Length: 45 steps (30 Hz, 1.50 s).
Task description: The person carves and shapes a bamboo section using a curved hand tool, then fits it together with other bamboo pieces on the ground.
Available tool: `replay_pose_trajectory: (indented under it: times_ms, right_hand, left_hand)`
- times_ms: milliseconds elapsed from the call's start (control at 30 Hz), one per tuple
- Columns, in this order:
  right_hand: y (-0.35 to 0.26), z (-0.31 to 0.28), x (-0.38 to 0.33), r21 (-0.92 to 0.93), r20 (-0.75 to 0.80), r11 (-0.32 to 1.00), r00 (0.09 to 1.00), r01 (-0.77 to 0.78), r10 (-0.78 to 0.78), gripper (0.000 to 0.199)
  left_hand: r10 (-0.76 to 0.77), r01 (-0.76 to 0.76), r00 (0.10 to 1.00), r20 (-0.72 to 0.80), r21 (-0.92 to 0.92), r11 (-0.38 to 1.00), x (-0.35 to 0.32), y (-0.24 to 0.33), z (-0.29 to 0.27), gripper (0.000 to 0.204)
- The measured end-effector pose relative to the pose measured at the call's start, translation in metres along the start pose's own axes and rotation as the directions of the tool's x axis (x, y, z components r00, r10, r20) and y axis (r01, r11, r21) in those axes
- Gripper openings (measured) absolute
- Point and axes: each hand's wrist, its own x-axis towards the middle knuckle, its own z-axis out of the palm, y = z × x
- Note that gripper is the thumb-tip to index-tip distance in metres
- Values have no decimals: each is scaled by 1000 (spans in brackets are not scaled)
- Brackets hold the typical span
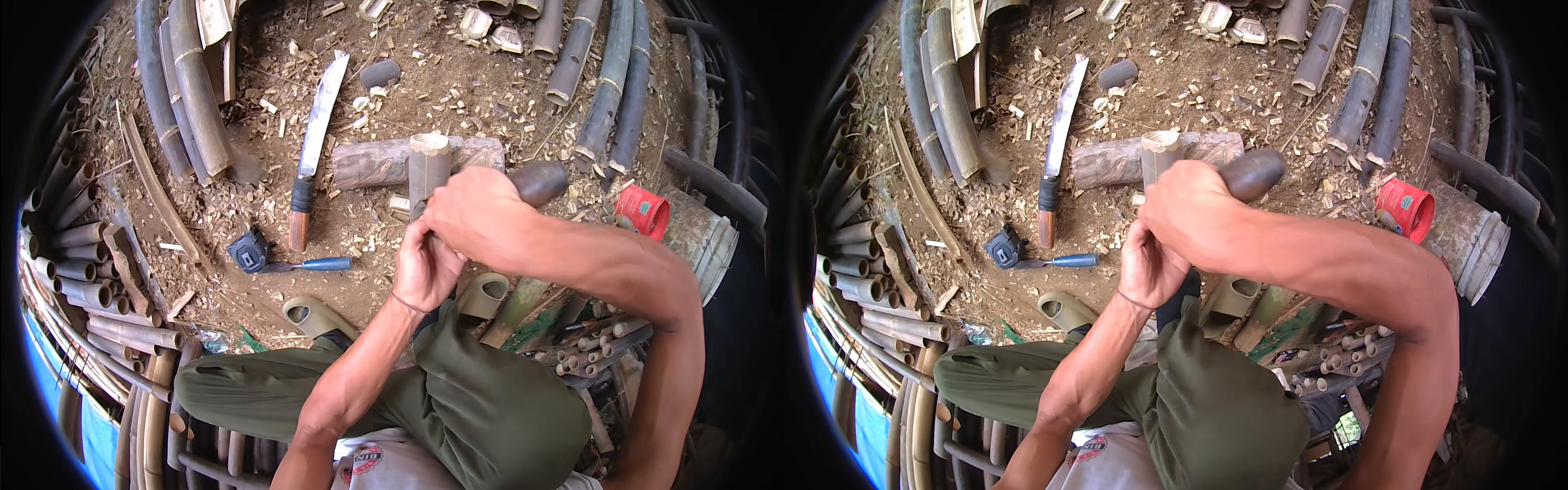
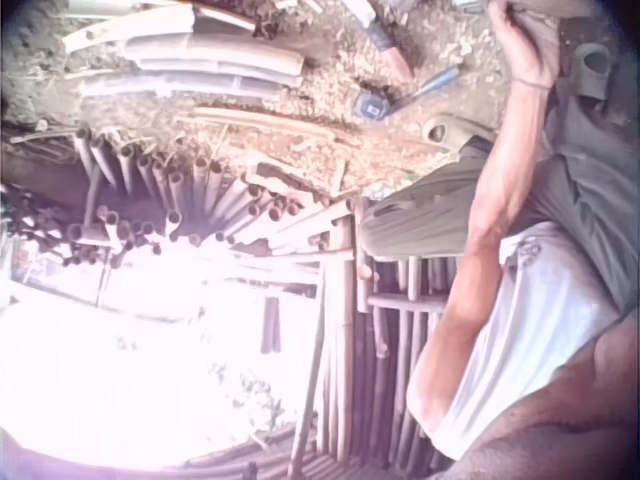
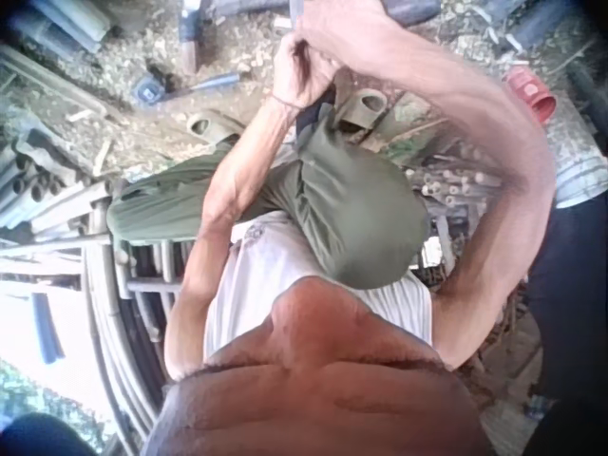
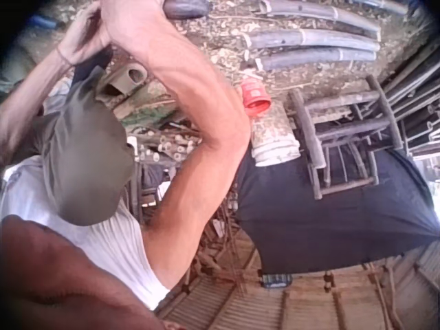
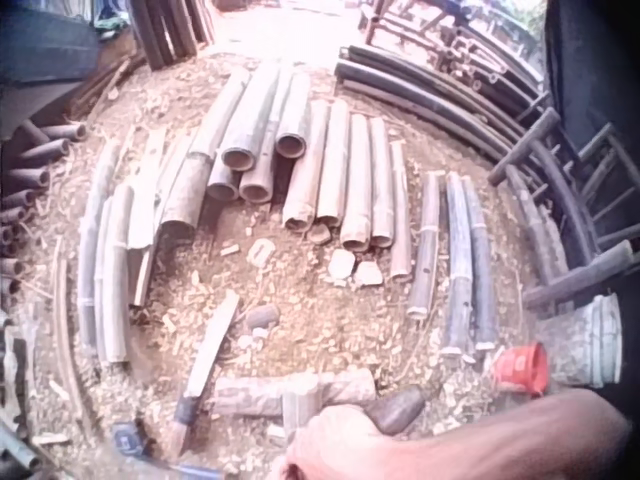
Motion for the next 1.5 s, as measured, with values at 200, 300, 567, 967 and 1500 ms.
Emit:
replay_pose_trajectory:
  times_ms: [200, 300, 567, 967, 1500]
  right_hand:
    - [19, 21, -8, 27, -65, 998, 996, -56, 58, 15]
    - [16, 69, -39, 48, -74, 999, 997, -18, 21, 17]
    - [-53, 158, -31, 791, -292, 599, 783, -125, 550, 28]
    - [-116, 166, 32, 997, -63, 15, 652, 80, 756, 42]
    - [-11, 113, -60, 559, -144, 827, 975, -59, 167, 38]
  left_hand:
    - [-98, 148, 920, 378, -104, 984, 23, -12, -35, 37]
    - [-205, 205, 979, 9, -37, 978, 3, -51, -17, 42]
    - [37, 262, 947, -319, 836, 482, -2, -13, -33, 41]
    - [37, 235, 971, -236, 915, -328, 16, 48, -2, 51]
    - [-166, 174, 985, -57, 433, 884, 1, -32, -56, 43]
